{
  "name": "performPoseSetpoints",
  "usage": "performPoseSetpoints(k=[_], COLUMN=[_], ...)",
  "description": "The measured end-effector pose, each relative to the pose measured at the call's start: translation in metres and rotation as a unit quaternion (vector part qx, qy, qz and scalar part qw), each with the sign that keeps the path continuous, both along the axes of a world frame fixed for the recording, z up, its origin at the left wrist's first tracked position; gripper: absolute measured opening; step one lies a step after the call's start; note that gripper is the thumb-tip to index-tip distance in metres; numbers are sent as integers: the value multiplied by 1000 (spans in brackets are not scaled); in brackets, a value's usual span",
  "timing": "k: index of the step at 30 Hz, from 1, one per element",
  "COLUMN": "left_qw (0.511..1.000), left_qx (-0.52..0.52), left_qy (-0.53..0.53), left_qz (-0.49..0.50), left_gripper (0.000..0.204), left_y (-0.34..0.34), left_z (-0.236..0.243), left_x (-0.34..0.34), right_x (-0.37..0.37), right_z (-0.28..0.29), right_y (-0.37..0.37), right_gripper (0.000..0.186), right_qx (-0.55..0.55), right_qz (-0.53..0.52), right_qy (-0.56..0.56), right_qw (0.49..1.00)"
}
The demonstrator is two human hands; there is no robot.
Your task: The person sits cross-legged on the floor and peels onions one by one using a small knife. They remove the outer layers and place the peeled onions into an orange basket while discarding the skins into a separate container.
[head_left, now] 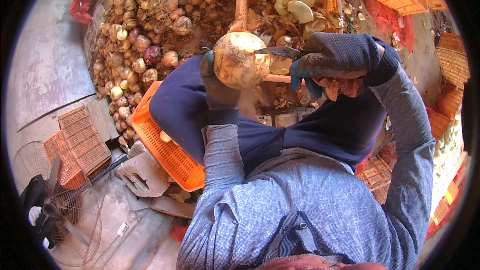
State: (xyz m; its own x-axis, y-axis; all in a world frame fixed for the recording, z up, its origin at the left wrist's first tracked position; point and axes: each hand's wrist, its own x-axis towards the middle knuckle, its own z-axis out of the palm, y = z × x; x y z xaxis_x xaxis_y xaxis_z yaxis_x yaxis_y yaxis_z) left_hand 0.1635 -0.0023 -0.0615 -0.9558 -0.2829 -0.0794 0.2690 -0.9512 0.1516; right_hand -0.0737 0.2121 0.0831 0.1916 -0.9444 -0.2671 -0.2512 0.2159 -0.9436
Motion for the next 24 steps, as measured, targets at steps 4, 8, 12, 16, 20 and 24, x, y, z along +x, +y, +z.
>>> performPoseSetpoints(k=[4, 8, 12, 16, 20, 24], left_qw=[996, 974, 991, 961, 997, 993], left_qx=[-31, -157, -87, -200, -56, 85], left_qy=[-46, -151, -66, -190, -46, 73], left_qz=[-75, -67, -75, 0, -11, -27], left_gripper=[68, 71, 78, 85, 85, 82], left_y=[-10, -5, 3, 12, 18, 21], left_z=[-4, -4, 9, 21, 25, 17], left_x=[4, 8, 1, -1, -10, -14], right_x=[1, 2, 28, 80, 140, 129], right_z=[4, 4, -42, -40, -23, -29], right_y=[3, 11, 14, 12, -1, -15], right_gripper=[26, 18, 29, 44, 56, 54], right_qx=[180, 126, -80, 145, 58, 3], right_qz=[-15, 34, 41, -126, -293, -303], right_qy=[-119, -55, -27, -367, -546, -429], right_qw=[976, 990, 996, 910, 783, 851])
